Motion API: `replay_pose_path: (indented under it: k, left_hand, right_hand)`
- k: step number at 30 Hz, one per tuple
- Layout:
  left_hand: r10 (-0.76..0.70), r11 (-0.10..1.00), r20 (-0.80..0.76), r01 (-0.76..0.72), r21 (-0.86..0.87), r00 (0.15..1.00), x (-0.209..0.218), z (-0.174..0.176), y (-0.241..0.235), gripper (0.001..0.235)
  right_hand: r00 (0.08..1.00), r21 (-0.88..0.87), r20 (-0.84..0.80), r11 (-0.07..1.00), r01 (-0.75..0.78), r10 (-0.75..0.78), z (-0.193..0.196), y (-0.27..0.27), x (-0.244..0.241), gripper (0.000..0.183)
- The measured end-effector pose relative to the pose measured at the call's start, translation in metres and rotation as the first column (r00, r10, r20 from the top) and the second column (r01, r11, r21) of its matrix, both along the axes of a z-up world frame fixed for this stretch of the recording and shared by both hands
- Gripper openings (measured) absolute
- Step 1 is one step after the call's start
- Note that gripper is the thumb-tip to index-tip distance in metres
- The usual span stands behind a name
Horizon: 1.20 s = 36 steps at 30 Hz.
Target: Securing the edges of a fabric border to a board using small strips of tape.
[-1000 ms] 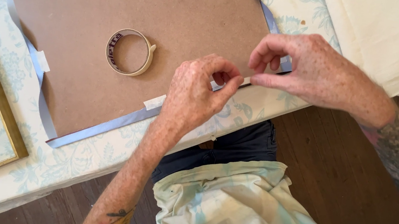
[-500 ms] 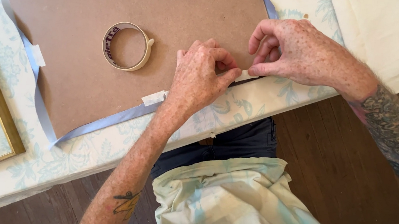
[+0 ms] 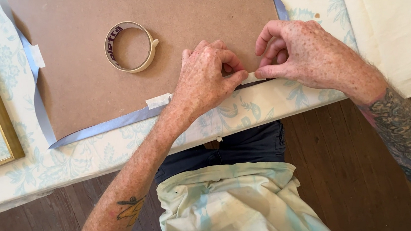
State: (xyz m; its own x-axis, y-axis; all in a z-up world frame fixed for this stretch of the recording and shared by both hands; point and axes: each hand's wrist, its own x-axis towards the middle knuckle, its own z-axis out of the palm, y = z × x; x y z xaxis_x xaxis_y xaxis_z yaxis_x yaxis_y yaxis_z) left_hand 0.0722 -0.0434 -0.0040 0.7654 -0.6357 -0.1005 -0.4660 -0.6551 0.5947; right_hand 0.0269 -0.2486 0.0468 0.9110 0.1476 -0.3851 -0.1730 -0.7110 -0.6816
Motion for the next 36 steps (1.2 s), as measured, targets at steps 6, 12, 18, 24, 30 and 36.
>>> replay_pose_path:
  k: [6,12,18,24,30,36]
  left_hand:
    - [-0.001,1.0,-0.001,0.001,-0.006,1.0,-0.001,-0.003,0.001,0.015]
    - [0.007,1.0,0.014,-0.007,-0.006,1.0,-0.001,-0.003,0.0,0.013]
    - [0.014,1.0,-0.002,-0.014,0.0,1.0,-0.002,-0.004,0.0,0.014]
    - [0.01,1.0,0.009,-0.01,0.002,1.0,0.0,-0.005,0.0,0.014]
    - [0.005,1.0,0.021,-0.006,0.015,1.0,-0.001,-0.007,-0.001,0.013]
    - [0.003,1.0,0.039,-0.004,0.031,0.999,-0.001,-0.01,-0.002,0.013]
  right_hand:
    - [1.0,0.006,0.004,1.0,-0.004,0.004,-0.005,-0.001,0.001,0.031]
    - [1.0,0.015,0.011,1.0,0.008,-0.008,-0.006,0.0,0.0,0.031]
    - [1.0,0.034,0.022,0.999,0.006,-0.007,-0.008,-0.001,-0.001,0.03]
    - [1.0,0.004,0.013,1.0,0.009,-0.009,-0.005,0.001,0.0,0.031]
    - [1.0,0.014,0.02,1.0,0.01,-0.01,-0.007,0.001,-0.001,0.03]
    - [0.998,0.0,0.067,1.0,-0.001,0.001,-0.014,-0.001,-0.002,0.03]
